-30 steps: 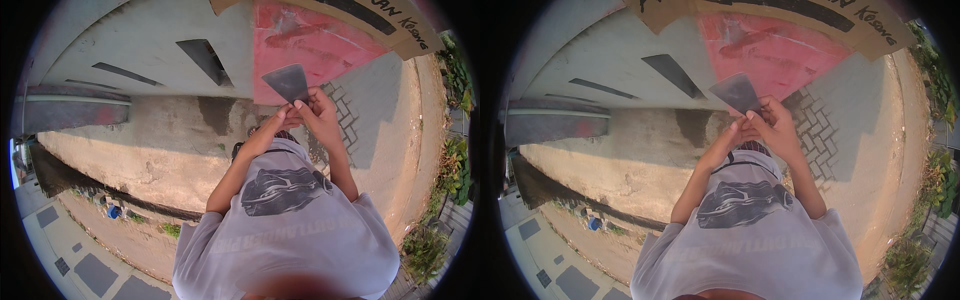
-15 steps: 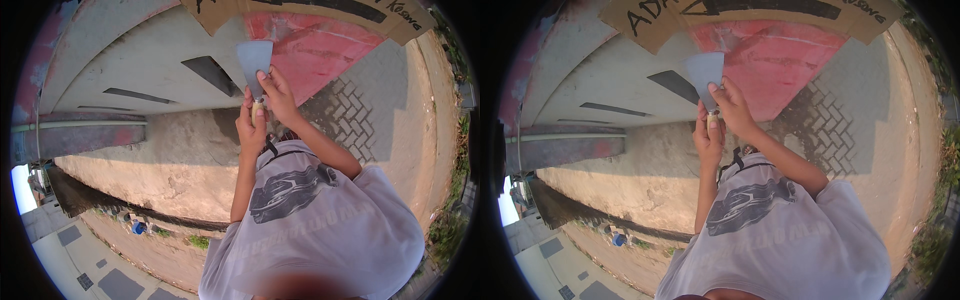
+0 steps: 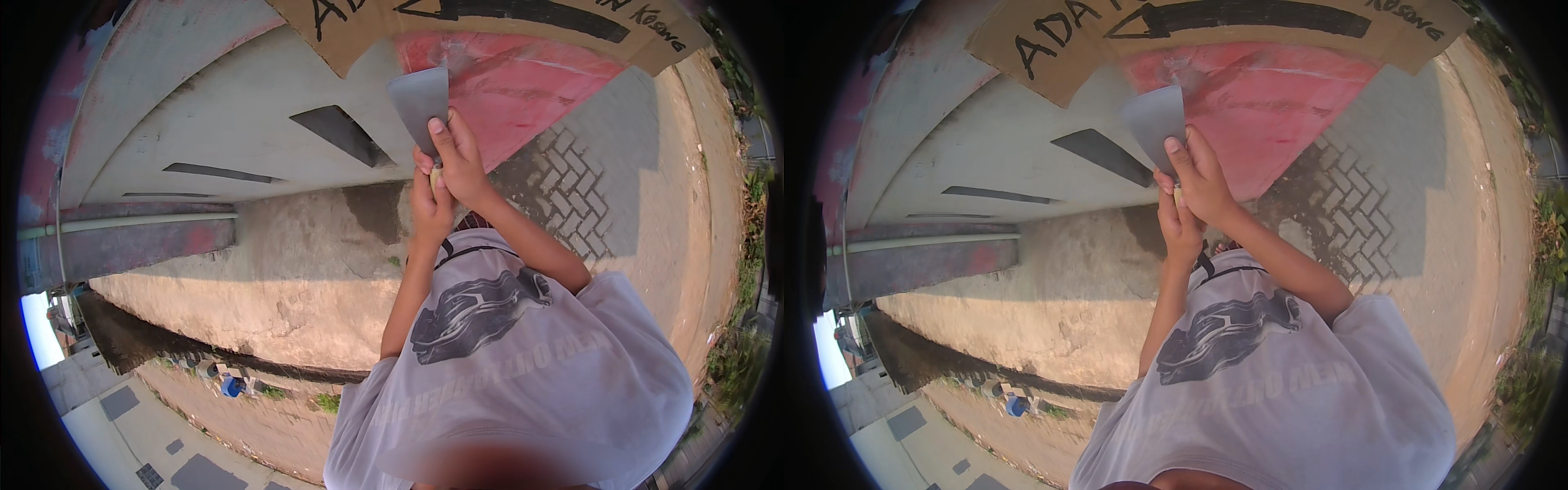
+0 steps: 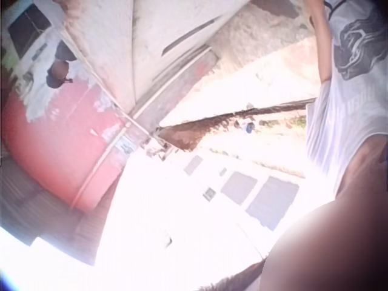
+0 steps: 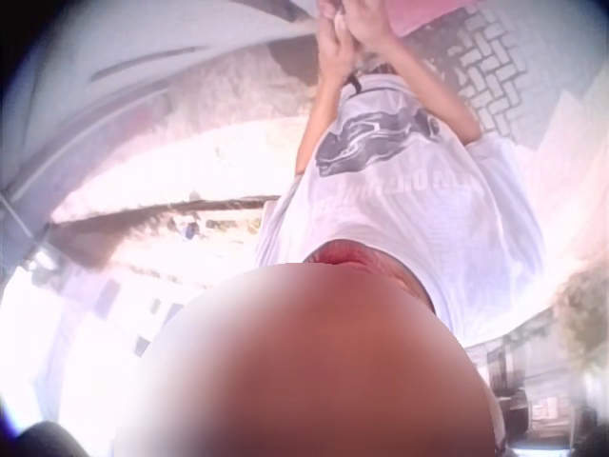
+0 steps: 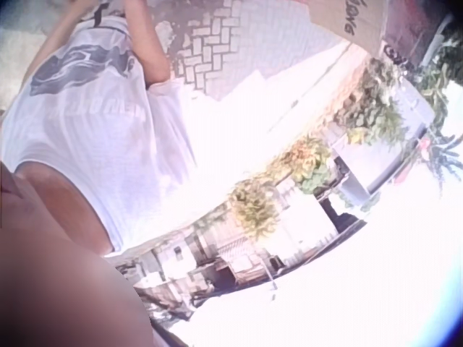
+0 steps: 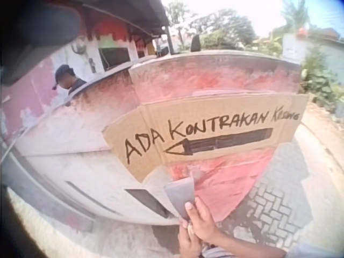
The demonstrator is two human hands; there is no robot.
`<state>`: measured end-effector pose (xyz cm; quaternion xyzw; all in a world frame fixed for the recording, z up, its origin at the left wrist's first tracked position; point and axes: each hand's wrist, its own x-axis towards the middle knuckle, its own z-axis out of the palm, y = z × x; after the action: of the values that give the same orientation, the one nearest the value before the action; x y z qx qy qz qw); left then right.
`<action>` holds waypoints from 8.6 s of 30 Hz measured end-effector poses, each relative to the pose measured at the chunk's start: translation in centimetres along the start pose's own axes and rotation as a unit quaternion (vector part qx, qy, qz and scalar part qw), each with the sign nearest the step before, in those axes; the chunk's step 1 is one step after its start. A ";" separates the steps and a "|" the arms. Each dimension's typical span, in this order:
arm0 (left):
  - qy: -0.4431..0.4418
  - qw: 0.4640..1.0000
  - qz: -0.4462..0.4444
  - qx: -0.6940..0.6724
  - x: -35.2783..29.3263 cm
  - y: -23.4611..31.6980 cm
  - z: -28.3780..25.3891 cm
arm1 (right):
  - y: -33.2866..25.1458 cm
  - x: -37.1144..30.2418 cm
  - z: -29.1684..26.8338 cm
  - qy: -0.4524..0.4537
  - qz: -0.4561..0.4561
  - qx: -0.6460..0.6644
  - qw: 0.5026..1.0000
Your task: The person uses a metal scraper to remove pink paint from a vertical surface. They repeatedly scrape the same area, occasionally adjusting their grip and stance while working on the wall.
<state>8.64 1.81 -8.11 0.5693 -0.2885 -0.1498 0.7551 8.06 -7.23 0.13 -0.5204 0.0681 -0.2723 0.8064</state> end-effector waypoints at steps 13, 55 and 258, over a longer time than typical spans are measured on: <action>-0.006 1.000 0.004 -0.002 0.4 0.9 0.6 | -0.9 0.3 0.0 0.011 -0.013 -0.044 0.999; -0.230 0.908 -0.162 0.310 4.2 18.6 -10.5 | 1.1 -3.1 7.3 0.204 -0.017 0.241 0.949; -0.396 0.846 -0.004 0.357 10.1 17.8 -10.1 | 0.7 4.6 10.9 0.338 -0.109 0.381 0.854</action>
<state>20.85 9.49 9.57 0.6930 -0.5946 -0.2523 0.3203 16.44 -0.61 5.19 -0.0523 0.1702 -0.5227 0.8337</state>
